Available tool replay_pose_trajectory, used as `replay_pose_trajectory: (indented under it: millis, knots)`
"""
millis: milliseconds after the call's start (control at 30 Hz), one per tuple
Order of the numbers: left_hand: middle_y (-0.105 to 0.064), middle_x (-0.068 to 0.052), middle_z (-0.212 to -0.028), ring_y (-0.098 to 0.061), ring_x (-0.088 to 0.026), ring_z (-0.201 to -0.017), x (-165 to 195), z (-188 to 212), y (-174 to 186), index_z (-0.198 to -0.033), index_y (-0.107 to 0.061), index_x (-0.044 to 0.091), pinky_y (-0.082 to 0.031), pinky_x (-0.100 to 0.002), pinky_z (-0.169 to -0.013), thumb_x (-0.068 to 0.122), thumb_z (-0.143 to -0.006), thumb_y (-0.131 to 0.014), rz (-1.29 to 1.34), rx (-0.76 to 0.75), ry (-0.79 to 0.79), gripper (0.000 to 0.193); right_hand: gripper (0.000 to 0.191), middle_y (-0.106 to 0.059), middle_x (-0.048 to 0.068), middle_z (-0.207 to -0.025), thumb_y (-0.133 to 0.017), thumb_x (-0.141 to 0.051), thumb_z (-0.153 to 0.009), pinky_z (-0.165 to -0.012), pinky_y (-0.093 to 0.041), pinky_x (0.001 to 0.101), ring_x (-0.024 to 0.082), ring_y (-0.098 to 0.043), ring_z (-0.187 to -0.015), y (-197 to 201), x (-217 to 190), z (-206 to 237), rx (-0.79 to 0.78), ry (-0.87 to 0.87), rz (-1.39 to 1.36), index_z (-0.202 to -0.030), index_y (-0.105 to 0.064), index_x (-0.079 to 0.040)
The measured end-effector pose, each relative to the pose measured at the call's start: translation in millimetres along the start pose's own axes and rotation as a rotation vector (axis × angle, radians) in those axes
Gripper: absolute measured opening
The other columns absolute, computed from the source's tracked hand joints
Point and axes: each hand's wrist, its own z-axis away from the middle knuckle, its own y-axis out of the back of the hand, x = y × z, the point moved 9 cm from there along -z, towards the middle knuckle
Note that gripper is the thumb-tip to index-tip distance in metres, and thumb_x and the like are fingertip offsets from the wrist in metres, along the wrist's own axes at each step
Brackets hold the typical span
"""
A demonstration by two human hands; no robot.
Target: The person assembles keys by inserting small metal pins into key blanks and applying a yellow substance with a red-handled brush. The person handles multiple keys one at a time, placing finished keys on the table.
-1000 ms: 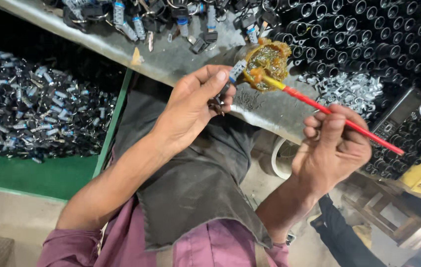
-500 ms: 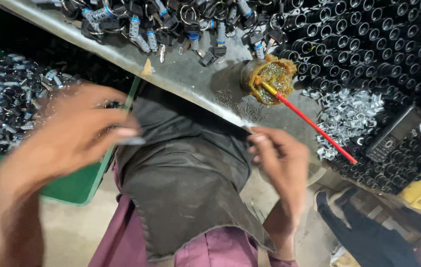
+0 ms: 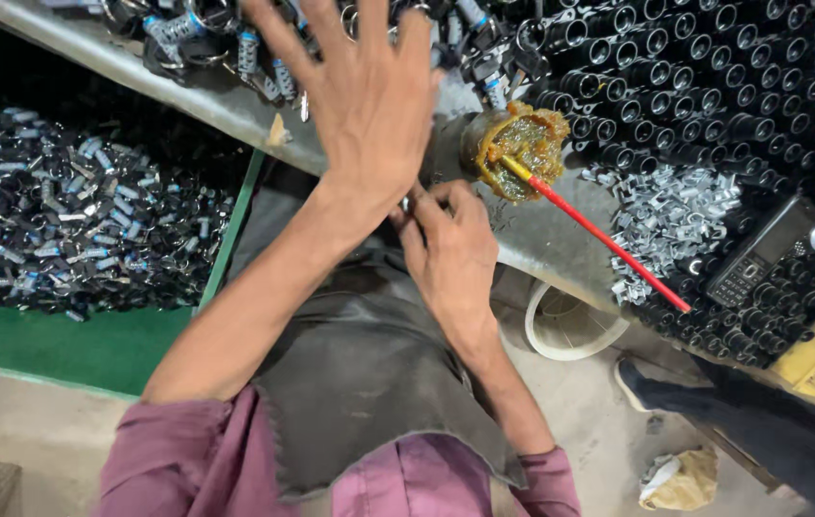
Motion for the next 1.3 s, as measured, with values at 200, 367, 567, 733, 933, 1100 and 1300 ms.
replay_pose_trajectory:
  millis: [200,367,567,733,933,1100,1300]
  knots:
    - [-0.047,-0.015,-0.154,-0.022,-0.055,-0.141,-1.4,14.5,31.0,-0.094,-0.061,0.007,-0.006,-0.079,-0.111,0.012,-0.093,-0.077,-0.027,0.114,-0.207,0.016,0.018,-0.061,0.006,-0.089,-0.082,-0.008,-0.088,-0.066,-0.046,0.0390,0.026,-0.055,-0.083,-4.8,-5.5,1.1,0.018,0.110,0.022,-0.105,-0.079,-0.013]
    - [-0.061,-0.008,-0.112,-0.053,-0.024,-0.106,-46.0,38.5,44.2,-0.113,-0.058,0.005,-0.041,-0.045,-0.098,0.018,-0.104,-0.062,1.038,-0.257,0.201,0.016,0.023,-0.066,0.003,-0.100,-0.080,0.003,-0.086,-0.083,-0.051,0.0328,0.022,-0.061,-0.095,19.5,0.3,15.0,0.123,0.056,-0.321,-0.105,-0.077,-0.010]
    - [-0.052,0.002,-0.092,-0.049,-0.007,-0.085,-22.6,136.3,0.3,-0.125,-0.060,0.003,-0.050,-0.028,-0.084,0.021,-0.114,-0.050,1.904,-0.679,0.783,0.024,0.016,-0.070,0.011,-0.112,-0.069,0.012,-0.095,-0.096,-0.056,0.0270,0.016,-0.068,-0.106,15.8,28.8,41.8,0.159,-0.314,-1.034,-0.105,-0.067,-0.001]
    - [-0.061,0.000,-0.102,-0.056,-0.008,-0.095,-3.0,158.3,-9.7,-0.130,-0.056,0.006,-0.049,-0.028,-0.085,0.015,-0.104,-0.055,2.015,-0.744,0.967,0.028,0.017,-0.059,0.008,-0.116,-0.071,0.012,-0.094,-0.098,-0.060,0.0299,0.015,-0.066,-0.108,19.6,19.0,48.3,0.193,-0.246,-1.115,-0.102,-0.064,-0.001]
    - [-0.064,-0.001,-0.106,-0.054,-0.007,-0.088,-0.7,163.3,-4.5,-0.130,-0.059,0.003,-0.047,-0.025,-0.079,0.018,-0.108,-0.057,1.931,-0.752,0.874,0.027,0.021,-0.059,0.009,-0.111,-0.078,0.011,-0.094,-0.091,-0.053,0.0225,0.011,-0.061,-0.100,20.4,14.5,51.2,0.221,-0.207,-0.970,-0.105,-0.065,-0.001]
    - [-0.065,0.000,-0.109,-0.053,-0.005,-0.087,-2.8,163.5,-1.4,-0.130,-0.061,0.003,-0.048,-0.023,-0.078,0.021,-0.108,-0.057,1.856,-0.784,0.801,0.029,0.019,-0.058,0.007,-0.118,-0.077,0.009,-0.095,-0.088,-0.054,0.0225,0.011,-0.061,-0.098,14.7,20.8,56.6,0.250,-0.239,-1.073,-0.105,-0.066,-0.003]
    - [-0.064,-0.001,-0.107,-0.056,-0.005,-0.092,-0.8,159.0,1.0,-0.133,-0.063,0.000,-0.051,-0.024,-0.081,0.023,-0.110,-0.057,1.904,-0.786,0.811,0.032,0.019,-0.057,0.007,-0.115,-0.078,0.008,-0.095,-0.090,-0.052,0.0224,0.011,-0.059,-0.100,9.6,26.3,60.0,0.253,-0.229,-1.099,-0.105,-0.067,-0.004]
